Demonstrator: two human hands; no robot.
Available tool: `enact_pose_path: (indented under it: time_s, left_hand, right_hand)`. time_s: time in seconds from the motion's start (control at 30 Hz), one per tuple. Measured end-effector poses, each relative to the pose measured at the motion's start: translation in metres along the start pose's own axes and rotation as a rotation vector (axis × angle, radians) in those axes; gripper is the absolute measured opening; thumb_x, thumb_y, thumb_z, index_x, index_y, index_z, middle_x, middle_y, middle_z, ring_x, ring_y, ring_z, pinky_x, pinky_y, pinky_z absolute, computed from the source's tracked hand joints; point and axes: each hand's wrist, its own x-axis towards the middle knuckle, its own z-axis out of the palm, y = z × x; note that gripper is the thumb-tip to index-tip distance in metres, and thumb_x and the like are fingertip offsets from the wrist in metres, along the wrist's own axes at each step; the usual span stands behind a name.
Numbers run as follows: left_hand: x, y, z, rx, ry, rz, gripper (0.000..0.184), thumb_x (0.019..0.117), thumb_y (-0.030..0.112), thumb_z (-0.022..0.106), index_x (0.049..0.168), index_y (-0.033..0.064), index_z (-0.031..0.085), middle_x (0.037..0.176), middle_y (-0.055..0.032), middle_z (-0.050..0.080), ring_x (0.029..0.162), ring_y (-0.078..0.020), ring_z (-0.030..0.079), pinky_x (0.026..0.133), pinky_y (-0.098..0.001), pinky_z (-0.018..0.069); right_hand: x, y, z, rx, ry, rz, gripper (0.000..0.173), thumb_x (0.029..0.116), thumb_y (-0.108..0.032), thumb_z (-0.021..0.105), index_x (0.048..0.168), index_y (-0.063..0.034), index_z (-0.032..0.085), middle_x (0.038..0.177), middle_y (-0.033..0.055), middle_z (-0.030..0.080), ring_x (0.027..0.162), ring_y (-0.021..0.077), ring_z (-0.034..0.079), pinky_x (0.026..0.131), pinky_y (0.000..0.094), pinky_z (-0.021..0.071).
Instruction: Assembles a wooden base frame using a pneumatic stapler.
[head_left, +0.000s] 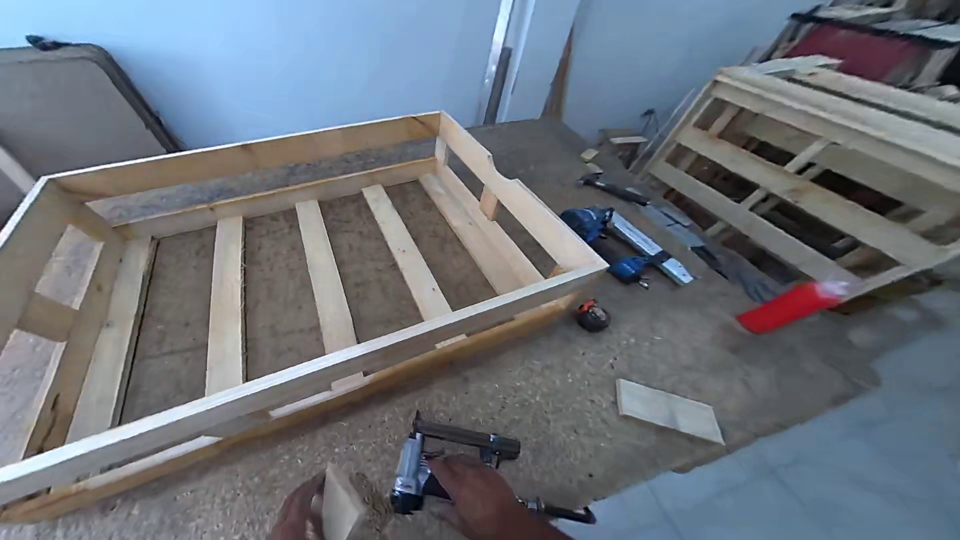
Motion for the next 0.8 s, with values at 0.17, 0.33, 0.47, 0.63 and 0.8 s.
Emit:
enact_pose_path:
  time_s: [0.17,0.33,0.47,0.63,0.8]
  left_hand:
    - [0.038,0.108,0.070,0.118,0.067,0.270,0.099,0.0708,0.041,0.092,0.151,0.0040,0.048,0.152,-0.0192,0.051,0.140,-0.0373,0.049,0.115,-0.0519,0.0433]
    - [0.069,0.146,0.093,-0.240,0.159,0.259,0.093,0.0737,0.028,0.090,0.150,-0.0023,0.044,0.148,-0.0181,0.053,0.134,-0.0279,0.056,0.111,-0.0443,0.0493]
    - [0.102,0.154,0.089,-0.378,-0.041,0.070,0.033,0.0989,0.028,0.065,0.122,0.0046,0.067,0.106,-0.0047,0.075,0.097,-0.0154,0.073,0.092,-0.0395,0.0614]
    - [0.159,0.158,0.083,0.089,0.118,0.126,0.040,0.1026,0.027,0.061,0.136,0.0040,0.063,0.139,-0.0170,0.063,0.133,-0.0283,0.058,0.115,-0.0465,0.0436]
    - [0.197,0.158,0.089,0.315,0.096,0.078,0.038,0.1073,0.028,0.049,0.137,0.0084,0.064,0.137,-0.0131,0.064,0.136,-0.0271,0.055,0.118,-0.0424,0.0385]
  right_hand:
    - [-0.019,0.013,-0.049,0.969,0.006,-0.024,0.047,0.1054,-0.042,0.047,0.124,-0.0011,0.062,0.101,0.0112,0.073,0.083,0.0207,0.074,0.075,0.0413,0.0628]
    - [-0.021,0.049,-0.105,1.146,0.040,-0.001,0.027,0.0991,-0.017,0.063,0.121,-0.0014,0.060,0.100,0.0074,0.073,0.081,0.0168,0.073,0.071,0.0345,0.0628]
    - [-0.003,0.064,-0.136,0.918,0.099,-0.048,0.034,0.0958,-0.019,0.067,0.125,-0.0014,0.062,0.107,0.0084,0.072,0.093,0.0169,0.071,0.085,0.0366,0.0606]
    - [0.062,0.087,-0.160,0.195,0.242,-0.071,0.039,0.1007,-0.036,0.064,0.127,-0.0081,0.070,0.131,0.0102,0.068,0.128,0.0256,0.060,0.114,0.0464,0.0432]
    - [0.107,0.112,-0.152,0.004,0.292,-0.059,0.039,0.1021,-0.040,0.059,0.126,-0.0111,0.071,0.128,0.0110,0.070,0.127,0.0287,0.061,0.115,0.0498,0.0395]
